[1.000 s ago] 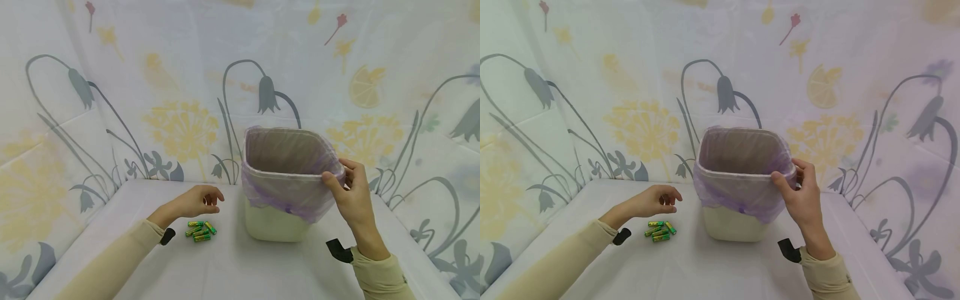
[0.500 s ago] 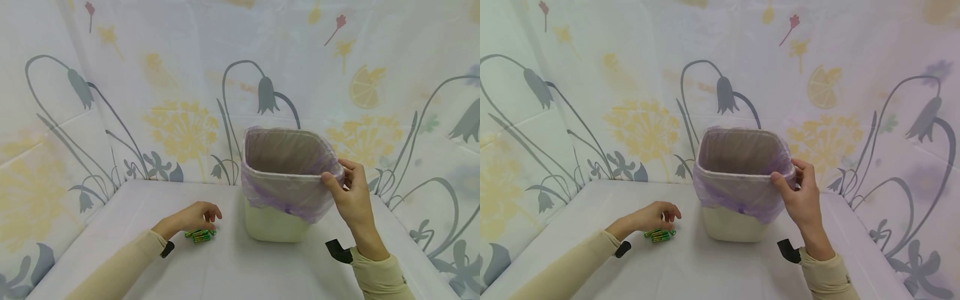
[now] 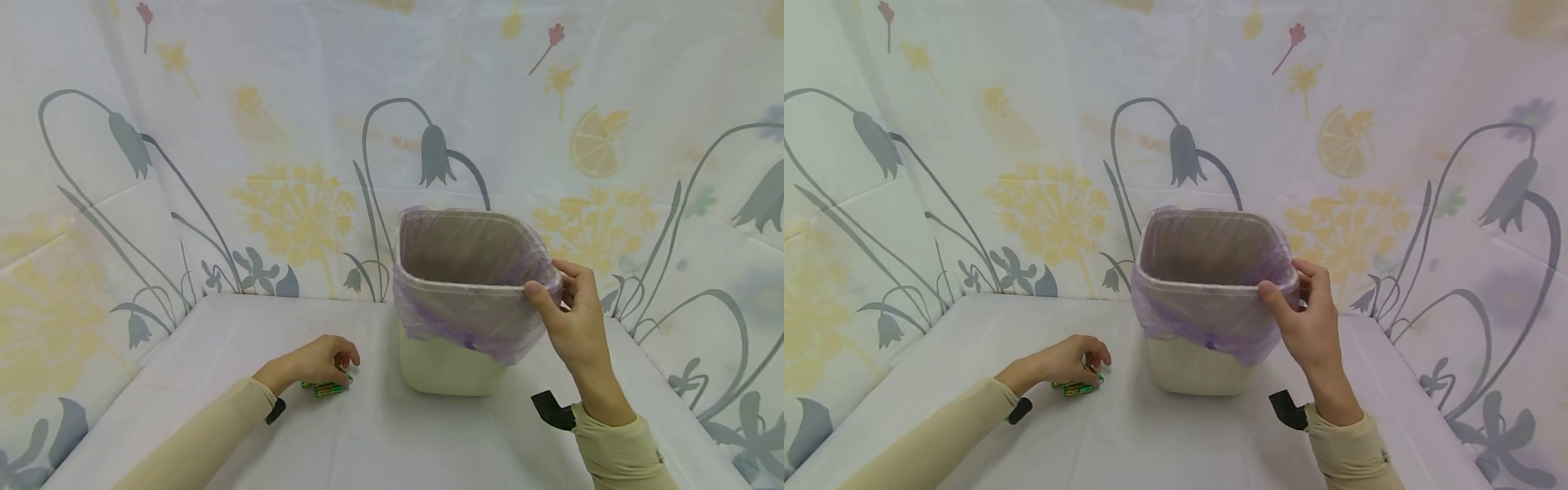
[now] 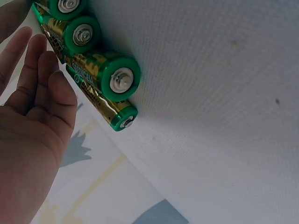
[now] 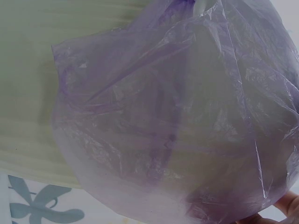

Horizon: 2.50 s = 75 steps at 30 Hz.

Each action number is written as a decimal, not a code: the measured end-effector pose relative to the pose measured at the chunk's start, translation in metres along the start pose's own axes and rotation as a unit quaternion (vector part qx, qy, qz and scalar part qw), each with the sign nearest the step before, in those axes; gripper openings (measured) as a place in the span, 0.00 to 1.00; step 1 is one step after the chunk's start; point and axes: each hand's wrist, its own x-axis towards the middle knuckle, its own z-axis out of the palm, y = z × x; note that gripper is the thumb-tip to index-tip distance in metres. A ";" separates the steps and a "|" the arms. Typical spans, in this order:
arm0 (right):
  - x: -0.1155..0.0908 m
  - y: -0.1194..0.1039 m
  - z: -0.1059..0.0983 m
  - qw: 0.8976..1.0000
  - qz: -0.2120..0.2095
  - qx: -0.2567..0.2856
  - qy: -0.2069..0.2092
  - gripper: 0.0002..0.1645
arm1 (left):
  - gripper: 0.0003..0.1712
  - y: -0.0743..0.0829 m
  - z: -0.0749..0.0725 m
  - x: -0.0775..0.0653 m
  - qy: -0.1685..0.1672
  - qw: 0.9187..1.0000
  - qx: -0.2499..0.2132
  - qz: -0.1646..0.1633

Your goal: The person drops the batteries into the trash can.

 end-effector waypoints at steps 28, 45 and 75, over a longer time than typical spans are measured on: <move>0.000 0.000 0.000 1.000 0.002 -0.005 0.002 0.32 | 0.10 0.001 0.005 0.003 -0.003 0.998 0.062 -0.015; 0.000 -0.001 -0.001 1.000 -0.001 0.003 -0.004 0.33 | 0.08 0.000 0.005 0.006 -0.005 0.997 0.068 -0.026; 0.001 -0.001 0.000 1.000 -0.001 0.002 0.001 0.33 | 0.12 -0.010 0.003 0.011 -0.008 0.999 0.027 -0.019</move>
